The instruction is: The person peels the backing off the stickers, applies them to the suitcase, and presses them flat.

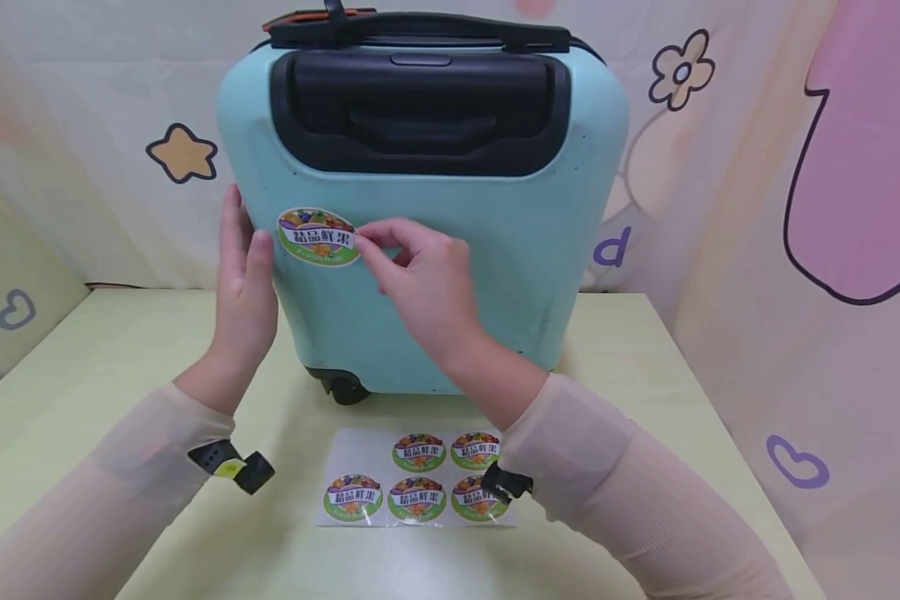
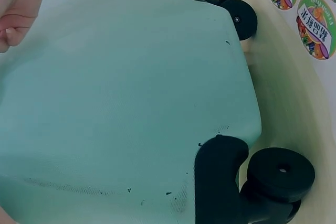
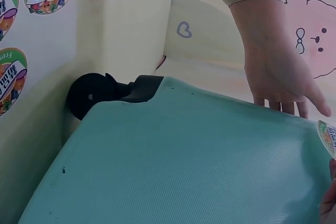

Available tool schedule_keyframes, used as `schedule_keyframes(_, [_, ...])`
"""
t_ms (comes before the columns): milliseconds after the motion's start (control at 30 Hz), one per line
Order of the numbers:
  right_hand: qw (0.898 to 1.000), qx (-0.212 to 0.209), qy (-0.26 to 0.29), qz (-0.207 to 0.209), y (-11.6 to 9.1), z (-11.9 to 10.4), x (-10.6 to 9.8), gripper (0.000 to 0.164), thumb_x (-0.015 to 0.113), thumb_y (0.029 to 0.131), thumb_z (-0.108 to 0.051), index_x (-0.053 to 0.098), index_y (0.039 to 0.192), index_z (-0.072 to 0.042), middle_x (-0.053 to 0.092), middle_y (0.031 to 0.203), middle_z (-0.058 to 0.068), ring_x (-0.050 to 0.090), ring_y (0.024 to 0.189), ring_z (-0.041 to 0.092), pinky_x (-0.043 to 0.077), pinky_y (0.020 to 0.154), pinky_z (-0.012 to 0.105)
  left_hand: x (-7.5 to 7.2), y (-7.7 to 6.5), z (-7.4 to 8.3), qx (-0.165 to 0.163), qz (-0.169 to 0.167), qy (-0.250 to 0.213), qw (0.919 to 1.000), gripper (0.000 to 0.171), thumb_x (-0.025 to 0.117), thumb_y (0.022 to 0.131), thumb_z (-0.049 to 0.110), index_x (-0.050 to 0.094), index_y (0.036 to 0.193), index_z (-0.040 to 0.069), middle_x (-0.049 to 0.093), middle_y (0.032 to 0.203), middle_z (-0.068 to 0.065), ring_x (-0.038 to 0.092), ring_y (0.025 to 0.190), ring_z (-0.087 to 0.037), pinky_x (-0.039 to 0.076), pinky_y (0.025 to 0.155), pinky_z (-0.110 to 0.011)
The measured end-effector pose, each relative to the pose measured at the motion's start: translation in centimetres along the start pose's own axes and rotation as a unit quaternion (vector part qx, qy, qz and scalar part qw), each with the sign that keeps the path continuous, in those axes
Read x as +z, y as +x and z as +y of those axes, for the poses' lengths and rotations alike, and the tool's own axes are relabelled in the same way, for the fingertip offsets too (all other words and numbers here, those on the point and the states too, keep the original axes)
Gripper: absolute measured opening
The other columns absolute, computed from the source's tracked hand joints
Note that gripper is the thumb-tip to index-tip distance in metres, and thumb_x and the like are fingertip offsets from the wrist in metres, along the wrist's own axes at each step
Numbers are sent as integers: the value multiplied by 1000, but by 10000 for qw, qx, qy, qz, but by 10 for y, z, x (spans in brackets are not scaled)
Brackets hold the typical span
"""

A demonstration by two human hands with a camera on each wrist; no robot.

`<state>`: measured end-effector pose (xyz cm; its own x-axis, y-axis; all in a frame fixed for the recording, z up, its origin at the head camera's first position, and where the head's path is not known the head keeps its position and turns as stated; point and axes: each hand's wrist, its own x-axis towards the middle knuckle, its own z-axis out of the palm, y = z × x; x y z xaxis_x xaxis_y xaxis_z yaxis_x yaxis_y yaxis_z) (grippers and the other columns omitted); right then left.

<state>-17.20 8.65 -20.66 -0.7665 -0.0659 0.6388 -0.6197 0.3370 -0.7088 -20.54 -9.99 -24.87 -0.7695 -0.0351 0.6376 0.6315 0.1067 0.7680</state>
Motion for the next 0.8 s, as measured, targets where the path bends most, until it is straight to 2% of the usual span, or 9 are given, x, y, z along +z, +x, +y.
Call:
schedule_keyframes(333, [9999, -122, -57, 75, 7, -1, 5, 18, 69, 85, -16, 72, 96, -3, 69, 85, 1, 54, 52, 14, 43, 51, 24, 2, 9, -2, 5, 47, -41, 10000, 88, 44, 87, 63, 5, 151, 16, 13, 154, 3, 13, 138, -6, 20, 110, -36])
schedule_keyframes(567, [9999, -88, 7, 85, 10, -1, 8, 17, 69, 85, -16, 72, 96, -3, 69, 84, 2, 54, 52, 14, 42, 50, 24, 4, 12, -3, -29, -17, -139, 9999, 84, 44, 90, 56, 4, 150, 14, 18, 152, 1, 19, 136, -8, 21, 109, -34])
schedule_keyframes(800, [9999, -23, 18, 110, 9, -3, 10, 17, 69, 85, -15, 72, 97, -4, 69, 85, 2, 55, 52, 14, 41, 49, 24, 8, 6, 18, -106, 31, -107, 9999, 75, 42, 95, 46, 6, 150, 10, 21, 150, -3, 22, 134, -10, 21, 109, -31])
